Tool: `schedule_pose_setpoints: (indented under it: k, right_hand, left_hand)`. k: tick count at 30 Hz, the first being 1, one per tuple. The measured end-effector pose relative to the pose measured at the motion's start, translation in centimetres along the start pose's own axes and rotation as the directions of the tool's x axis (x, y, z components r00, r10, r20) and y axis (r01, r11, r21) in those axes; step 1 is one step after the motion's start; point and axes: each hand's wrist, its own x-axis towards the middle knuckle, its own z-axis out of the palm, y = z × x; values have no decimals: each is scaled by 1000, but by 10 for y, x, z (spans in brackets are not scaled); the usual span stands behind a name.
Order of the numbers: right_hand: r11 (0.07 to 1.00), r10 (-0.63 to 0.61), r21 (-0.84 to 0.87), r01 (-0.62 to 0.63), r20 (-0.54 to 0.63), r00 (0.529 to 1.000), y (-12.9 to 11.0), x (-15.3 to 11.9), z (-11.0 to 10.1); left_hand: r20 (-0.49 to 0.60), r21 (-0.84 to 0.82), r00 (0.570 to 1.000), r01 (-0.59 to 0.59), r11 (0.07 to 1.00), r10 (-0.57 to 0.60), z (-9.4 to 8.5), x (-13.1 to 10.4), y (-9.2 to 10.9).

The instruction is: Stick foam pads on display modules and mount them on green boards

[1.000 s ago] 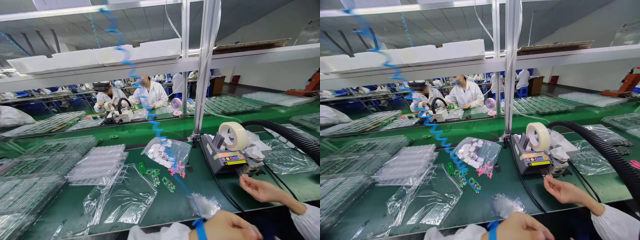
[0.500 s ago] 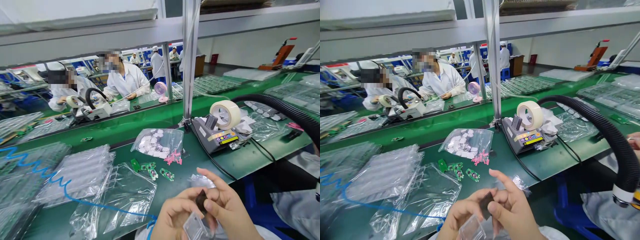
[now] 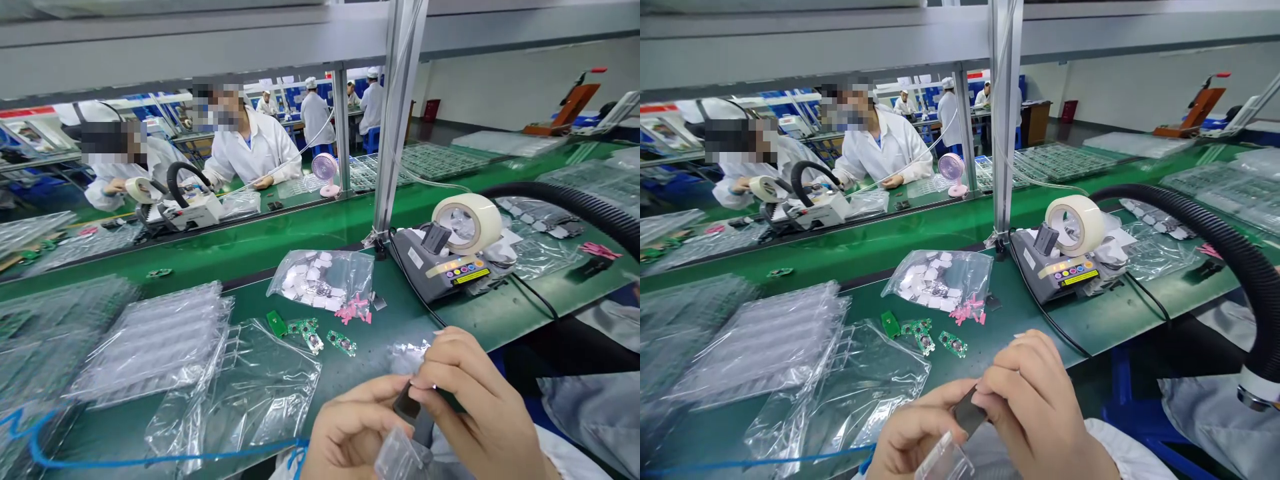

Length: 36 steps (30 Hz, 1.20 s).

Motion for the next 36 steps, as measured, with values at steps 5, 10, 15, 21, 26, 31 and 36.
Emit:
schedule_pose_setpoints:
  k: [5,10,15,21,26,31,36]
  right_hand:
    - [1000,12,-2,-12,4,1000,3,-6,3]
    - [999,32,11,-32,2,999,7,-11,4]
    - [996,72,39,-74,51,996,13,-18,7]
    - [995,94,19,-94,39,995,16,-24,10]
    - [997,74,-35,-73,23,997,15,-26,15]
    - [978,144,134,-161,130,981,11,-31,11]
    - [903,414,3,-430,271,869,49,-59,26]
  left_hand:
    - [-35,34,999,-14,999,15,-1,0,-7]
    - [-32,25,999,-27,999,28,-2,1,-13]
    - [-34,57,999,-3,998,5,-2,4,-14]
    - [46,68,998,-36,997,33,-1,14,-11]
    - [77,22,997,-9,1000,7,1,17,-10]
    - [-51,-155,997,50,987,-59,0,20,-16]
    - [-133,-258,989,30,966,-67,-10,25,-19]
